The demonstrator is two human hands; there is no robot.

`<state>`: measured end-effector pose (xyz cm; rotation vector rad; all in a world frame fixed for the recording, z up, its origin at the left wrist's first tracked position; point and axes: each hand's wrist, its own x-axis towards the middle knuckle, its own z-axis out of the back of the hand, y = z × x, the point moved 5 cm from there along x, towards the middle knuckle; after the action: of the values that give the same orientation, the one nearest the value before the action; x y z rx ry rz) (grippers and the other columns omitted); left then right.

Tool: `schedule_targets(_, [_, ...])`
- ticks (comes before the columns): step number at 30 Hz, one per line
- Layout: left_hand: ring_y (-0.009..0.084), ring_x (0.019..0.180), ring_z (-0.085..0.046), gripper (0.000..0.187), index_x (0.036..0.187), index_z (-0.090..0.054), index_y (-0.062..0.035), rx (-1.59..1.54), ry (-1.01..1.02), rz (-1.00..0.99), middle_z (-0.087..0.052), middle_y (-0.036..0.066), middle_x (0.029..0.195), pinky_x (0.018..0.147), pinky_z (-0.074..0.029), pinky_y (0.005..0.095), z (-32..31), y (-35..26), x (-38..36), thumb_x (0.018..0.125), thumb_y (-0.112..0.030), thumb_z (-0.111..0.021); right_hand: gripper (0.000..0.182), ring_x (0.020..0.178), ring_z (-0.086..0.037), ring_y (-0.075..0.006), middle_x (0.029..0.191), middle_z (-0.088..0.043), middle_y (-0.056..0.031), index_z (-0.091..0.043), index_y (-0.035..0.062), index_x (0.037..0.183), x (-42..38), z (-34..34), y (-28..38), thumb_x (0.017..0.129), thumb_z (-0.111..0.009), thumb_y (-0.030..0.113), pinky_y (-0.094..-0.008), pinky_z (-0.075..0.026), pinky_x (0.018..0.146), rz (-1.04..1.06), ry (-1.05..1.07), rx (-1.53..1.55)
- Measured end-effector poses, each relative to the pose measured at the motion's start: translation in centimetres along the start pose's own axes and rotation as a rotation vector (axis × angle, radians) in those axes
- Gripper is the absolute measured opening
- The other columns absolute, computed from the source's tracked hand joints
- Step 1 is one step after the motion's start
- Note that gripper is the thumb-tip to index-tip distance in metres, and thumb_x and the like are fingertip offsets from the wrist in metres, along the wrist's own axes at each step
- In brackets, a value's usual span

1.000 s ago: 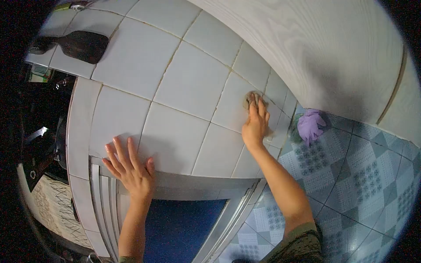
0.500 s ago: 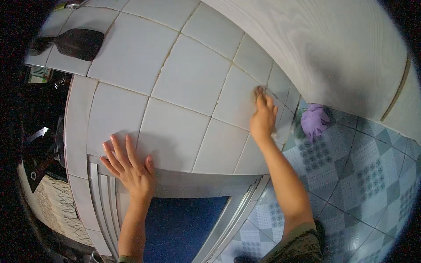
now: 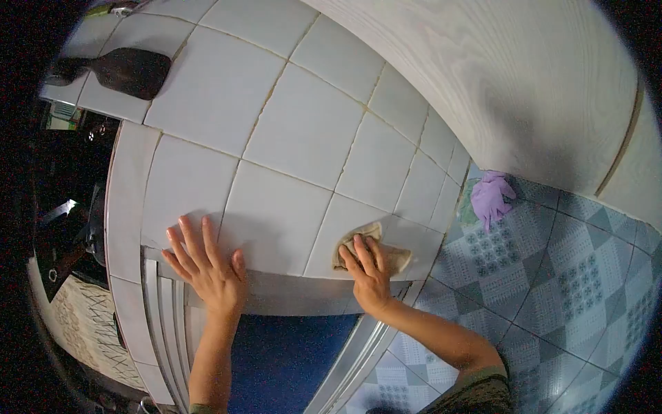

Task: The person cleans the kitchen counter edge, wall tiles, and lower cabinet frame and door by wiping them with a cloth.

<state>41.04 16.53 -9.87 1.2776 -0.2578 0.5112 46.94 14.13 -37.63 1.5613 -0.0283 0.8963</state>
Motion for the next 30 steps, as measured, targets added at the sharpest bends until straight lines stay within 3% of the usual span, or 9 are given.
schedule_targets(1, [0.0405, 0.142, -0.015, 0.062, 0.144, -0.035, -0.0092, -0.001, -0.001, 0.001, -0.025, 0.020, 0.152, 0.113, -0.004, 0.0585, 0.0, 0.0, 0.1, 0.099, -0.051, -0.023, 0.064, 0.129, -0.038, -0.0348, 0.146, -0.038, -0.0106, -0.053, 0.0198, 0.134, 0.9, 0.2, -0.3, 0.075, -0.056, -0.006, -0.0476, -0.033, 0.106, 0.108, -0.019, 0.008])
schedule_targets(4, [0.0406, 0.142, -0.016, 0.063, 0.143, -0.036, -0.0081, 0.010, -0.044, -0.006, -0.027, 0.019, 0.151, 0.113, -0.005, 0.0581, 0.0, -0.1, 0.2, 0.099, -0.052, -0.023, 0.065, 0.128, -0.039, -0.0360, 0.145, -0.039, -0.0111, -0.054, 0.0198, 0.133, 5.6, 1.0, -1.8, 0.075, -0.054, -0.008, -0.0479, -0.033, 0.107, 0.138, -0.059, -0.062])
schedule_targets(10, [0.0456, 0.138, -0.022, 0.062, 0.140, -0.042, -0.0077, 0.030, -0.043, -0.012, -0.032, 0.023, 0.147, 0.112, -0.009, 0.0595, -0.1, -0.2, 0.2, 0.100, -0.051, -0.022, 0.066, 0.129, -0.039, -0.0380, 0.143, -0.041, -0.0141, -0.052, 0.0175, 0.135, 16.5, 4.2, -7.3, 0.076, -0.048, -0.013, -0.0446, -0.033, 0.107, -0.038, -0.363, -0.009])
schedule_targets(14, [0.0453, 0.139, -0.021, 0.062, 0.141, -0.041, -0.0086, 0.025, -0.032, -0.003, -0.031, 0.023, 0.148, 0.112, -0.008, 0.0592, -0.1, -0.1, 0.2, 0.100, -0.051, -0.023, 0.067, 0.129, -0.039, -0.0375, 0.142, -0.041, -0.0148, -0.047, 0.0161, 0.138, 14.7, 3.5, -14.8, 0.077, -0.047, -0.012, -0.0432, -0.033, 0.107, -0.131, -0.386, -0.075])
schedule_targets(16, [0.0451, 0.139, -0.020, 0.061, 0.141, -0.040, -0.0087, 0.024, -0.027, 0.001, -0.031, 0.023, 0.148, 0.112, -0.008, 0.0591, -0.1, -0.1, 0.2, 0.100, -0.050, -0.023, 0.069, 0.129, -0.039, -0.0382, 0.141, -0.043, -0.0158, -0.040, 0.0146, 0.142, 11.6, 3.2, -19.4, 0.078, -0.046, -0.012, -0.0440, -0.033, 0.107, -0.405, -0.364, -0.059])
schedule_targets(19, [0.0447, 0.139, -0.020, 0.061, 0.142, -0.039, -0.0089, 0.023, -0.030, 0.000, -0.030, 0.022, 0.148, 0.112, -0.007, 0.0590, 0.0, -0.1, 0.3, 0.100, -0.050, -0.023, 0.071, 0.129, -0.039, -0.0400, 0.140, -0.042, -0.0184, -0.035, 0.0147, 0.145, 5.3, 1.5, -21.1, 0.079, -0.043, -0.012, -0.0437, -0.032, 0.108, -0.499, -0.330, -0.068])
schedule_targets(22, [0.0443, 0.139, -0.020, 0.060, 0.142, -0.039, -0.0092, 0.026, -0.037, 0.001, -0.030, 0.021, 0.149, 0.112, -0.007, 0.0590, -0.1, -0.1, 0.2, 0.100, -0.049, -0.023, 0.070, 0.131, -0.036, -0.0409, 0.143, -0.038, -0.0221, -0.032, 0.0102, 0.145, -2.2, -1.1, -18.7, 0.080, -0.043, -0.011, -0.0449, -0.028, 0.111, -0.687, -0.231, -0.130])
schedule_targets(26, [0.0442, 0.139, -0.021, 0.059, 0.142, -0.040, -0.0096, 0.028, -0.041, 0.003, -0.031, 0.021, 0.149, 0.112, -0.007, 0.0588, -0.2, -0.1, 0.1, 0.100, -0.049, -0.023, 0.063, 0.137, -0.027, -0.0401, 0.147, -0.030, -0.0229, -0.029, 0.0019, 0.145, -7.1, -1.2, -7.2, 0.084, -0.042, -0.010, -0.0464, -0.023, 0.113, -0.592, -0.135, 0.046])
schedule_targets(30, [0.0444, 0.139, -0.021, 0.060, 0.141, -0.040, -0.0094, 0.031, -0.031, 0.005, -0.031, 0.020, 0.149, 0.112, -0.007, 0.0588, -0.1, 0.0, 0.1, 0.100, -0.049, -0.023, 0.060, 0.139, -0.024, -0.0404, 0.148, -0.027, -0.0234, -0.030, 0.0015, 0.145, -7.1, -1.2, -4.1, 0.086, -0.041, -0.009, -0.0452, -0.022, 0.113, -0.557, -0.047, 0.084])
